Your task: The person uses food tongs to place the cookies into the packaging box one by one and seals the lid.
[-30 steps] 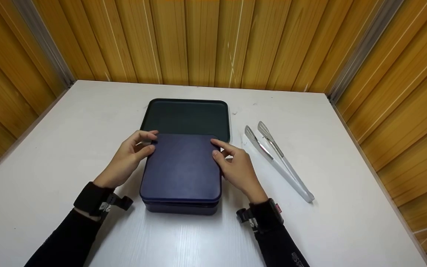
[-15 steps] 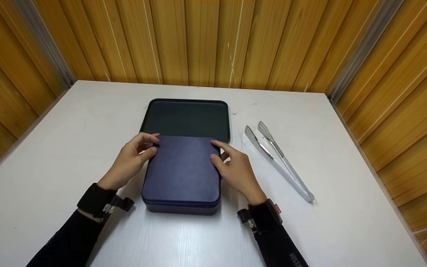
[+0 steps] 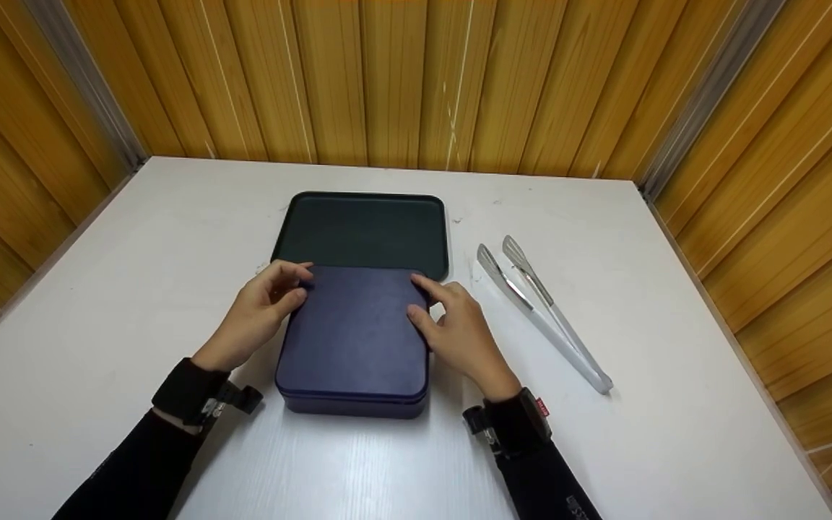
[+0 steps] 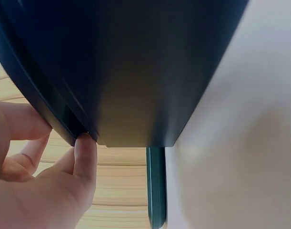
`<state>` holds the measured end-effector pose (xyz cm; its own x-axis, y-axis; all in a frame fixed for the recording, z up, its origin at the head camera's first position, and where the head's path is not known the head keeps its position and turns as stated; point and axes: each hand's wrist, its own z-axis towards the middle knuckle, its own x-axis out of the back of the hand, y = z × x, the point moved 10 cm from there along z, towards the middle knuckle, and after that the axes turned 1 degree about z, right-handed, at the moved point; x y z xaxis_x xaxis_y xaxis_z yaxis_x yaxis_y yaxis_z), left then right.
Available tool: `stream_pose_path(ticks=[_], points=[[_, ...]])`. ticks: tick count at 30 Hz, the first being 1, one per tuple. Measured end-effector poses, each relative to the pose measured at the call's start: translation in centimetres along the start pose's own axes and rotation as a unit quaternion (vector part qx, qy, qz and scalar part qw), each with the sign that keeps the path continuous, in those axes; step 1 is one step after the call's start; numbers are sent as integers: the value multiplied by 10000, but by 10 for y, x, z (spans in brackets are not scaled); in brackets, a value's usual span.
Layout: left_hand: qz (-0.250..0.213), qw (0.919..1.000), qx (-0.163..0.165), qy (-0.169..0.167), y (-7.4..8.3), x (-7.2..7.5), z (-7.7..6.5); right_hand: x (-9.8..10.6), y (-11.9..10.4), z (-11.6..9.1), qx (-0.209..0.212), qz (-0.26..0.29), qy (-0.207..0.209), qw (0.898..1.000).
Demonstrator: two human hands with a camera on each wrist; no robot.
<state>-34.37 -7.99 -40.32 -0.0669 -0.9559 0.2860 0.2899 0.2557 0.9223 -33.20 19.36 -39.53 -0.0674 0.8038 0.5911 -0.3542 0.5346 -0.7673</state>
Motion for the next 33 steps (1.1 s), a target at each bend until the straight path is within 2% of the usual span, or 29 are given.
stream_pose_path(ticks=[10, 17, 25, 29, 33], points=[[132, 9999, -18, -8, -3, -2, 1, -3, -4, 0, 75, -374, 23, 9993], [42, 9996, 250, -101, -10, -3, 0, -5, -3, 0, 124, -541, 21, 9985], [129, 9986, 453, -248, -14, -6, 1, -13, -4, 0, 315, -938, -209, 9949], [313, 9980, 403, -370, -13, -8, 0, -16, -5, -2, 388, -1139, -356, 9921], [800, 9950, 290, -519, -10, -11, -1, -20, -7, -5, 373, -1282, -486, 9899]])
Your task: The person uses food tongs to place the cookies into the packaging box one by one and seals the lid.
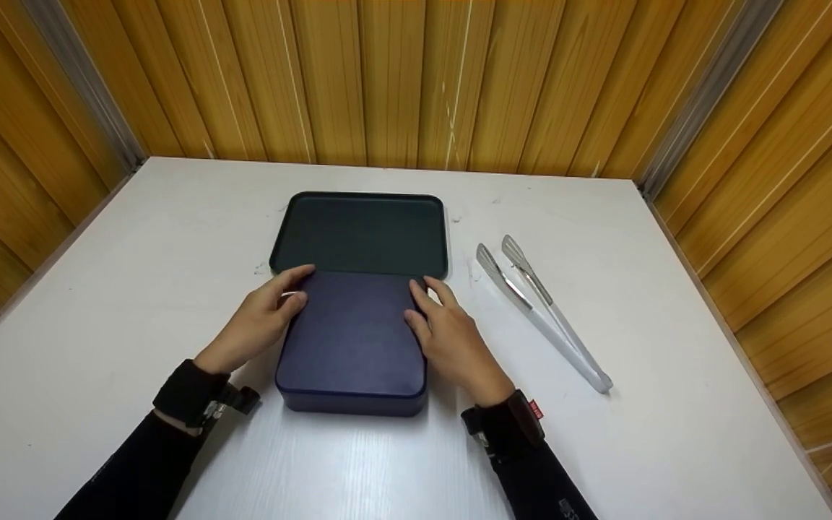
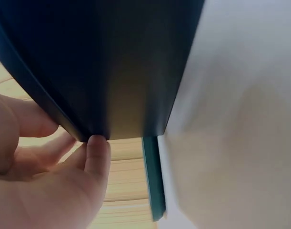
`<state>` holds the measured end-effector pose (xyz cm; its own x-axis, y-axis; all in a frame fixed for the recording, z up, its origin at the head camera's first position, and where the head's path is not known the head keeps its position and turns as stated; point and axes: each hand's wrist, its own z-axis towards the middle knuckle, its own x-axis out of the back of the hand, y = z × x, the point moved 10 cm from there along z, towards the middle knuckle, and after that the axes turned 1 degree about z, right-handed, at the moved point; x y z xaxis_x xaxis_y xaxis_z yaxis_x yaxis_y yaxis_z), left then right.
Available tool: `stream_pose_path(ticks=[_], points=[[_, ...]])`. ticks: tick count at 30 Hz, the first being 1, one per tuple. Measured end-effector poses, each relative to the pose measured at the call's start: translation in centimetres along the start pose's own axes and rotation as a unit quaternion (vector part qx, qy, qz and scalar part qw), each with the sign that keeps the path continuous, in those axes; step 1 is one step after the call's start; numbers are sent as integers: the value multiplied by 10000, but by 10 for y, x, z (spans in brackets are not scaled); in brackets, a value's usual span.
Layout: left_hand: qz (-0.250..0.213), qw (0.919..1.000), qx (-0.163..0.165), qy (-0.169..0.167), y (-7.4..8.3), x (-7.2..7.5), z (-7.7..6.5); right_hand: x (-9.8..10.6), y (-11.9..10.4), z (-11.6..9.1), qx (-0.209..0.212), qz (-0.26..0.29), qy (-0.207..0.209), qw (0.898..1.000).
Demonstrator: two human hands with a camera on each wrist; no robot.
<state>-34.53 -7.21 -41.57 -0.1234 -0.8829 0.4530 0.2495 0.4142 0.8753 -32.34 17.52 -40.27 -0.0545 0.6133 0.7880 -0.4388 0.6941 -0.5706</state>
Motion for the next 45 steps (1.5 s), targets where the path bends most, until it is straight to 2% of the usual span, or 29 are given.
stream_pose_path(ticks=[9, 20, 30, 39, 45], points=[[601, 9980, 120, -121, 2, 0, 0, -6, -7, -2, -102, -358, -349, 9987], [828, 9962, 185, -171, 2, 1, 3, -8, -7, -3, -52, -587, -385, 9975], [616, 9966, 447, -308, -1, 0, 3, -6, -8, -3, 80, -840, -292, 9960], [659, 9962, 495, -278, -1, -2, 5, -6, -5, -4, 32, -868, -311, 9957], [697, 9959, 519, -241, -5, -2, 2, -10, -5, -5, 74, -929, -278, 9953]])
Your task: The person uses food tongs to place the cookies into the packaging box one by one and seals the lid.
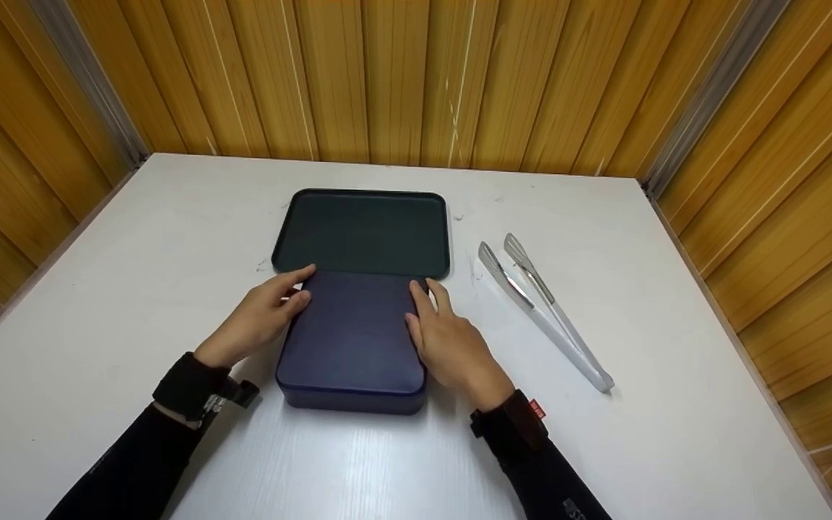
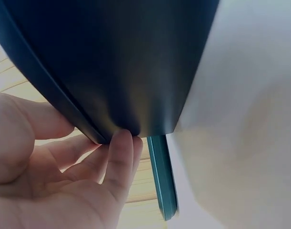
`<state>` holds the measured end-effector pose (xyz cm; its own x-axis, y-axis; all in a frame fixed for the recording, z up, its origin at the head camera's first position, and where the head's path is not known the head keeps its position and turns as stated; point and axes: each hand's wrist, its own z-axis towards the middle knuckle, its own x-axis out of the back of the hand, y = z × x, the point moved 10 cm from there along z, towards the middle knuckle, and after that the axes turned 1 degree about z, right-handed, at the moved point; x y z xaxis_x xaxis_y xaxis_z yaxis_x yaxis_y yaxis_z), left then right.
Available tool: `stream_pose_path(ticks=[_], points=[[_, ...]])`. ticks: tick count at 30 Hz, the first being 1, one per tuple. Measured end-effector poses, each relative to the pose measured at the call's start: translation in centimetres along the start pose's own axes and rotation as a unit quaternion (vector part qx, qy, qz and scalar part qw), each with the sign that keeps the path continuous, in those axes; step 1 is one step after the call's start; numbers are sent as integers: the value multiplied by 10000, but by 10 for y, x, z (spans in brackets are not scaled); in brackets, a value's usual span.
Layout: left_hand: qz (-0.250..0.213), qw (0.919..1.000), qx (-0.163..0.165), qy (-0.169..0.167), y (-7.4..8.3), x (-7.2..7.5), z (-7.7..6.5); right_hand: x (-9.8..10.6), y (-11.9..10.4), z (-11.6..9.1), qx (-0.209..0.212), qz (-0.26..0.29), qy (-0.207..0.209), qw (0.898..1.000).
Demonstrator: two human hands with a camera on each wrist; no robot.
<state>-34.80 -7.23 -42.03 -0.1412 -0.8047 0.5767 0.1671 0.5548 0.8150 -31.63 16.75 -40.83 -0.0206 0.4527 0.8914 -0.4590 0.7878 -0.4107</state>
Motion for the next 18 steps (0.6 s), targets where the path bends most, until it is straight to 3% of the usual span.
stream_pose_path(ticks=[6, 12, 18], points=[[35, 10000, -77, 48, -2, 1, -6, -3, -1, -2, 4, 51, 9, 10000], [234, 9991, -332, 69, -3, 6, -10, 2, 7, -5, -28, 439, -183, 9989], [463, 9941, -740, 650, -3, 30, -9, 28, 23, -8, 64, 676, 75, 9977]])
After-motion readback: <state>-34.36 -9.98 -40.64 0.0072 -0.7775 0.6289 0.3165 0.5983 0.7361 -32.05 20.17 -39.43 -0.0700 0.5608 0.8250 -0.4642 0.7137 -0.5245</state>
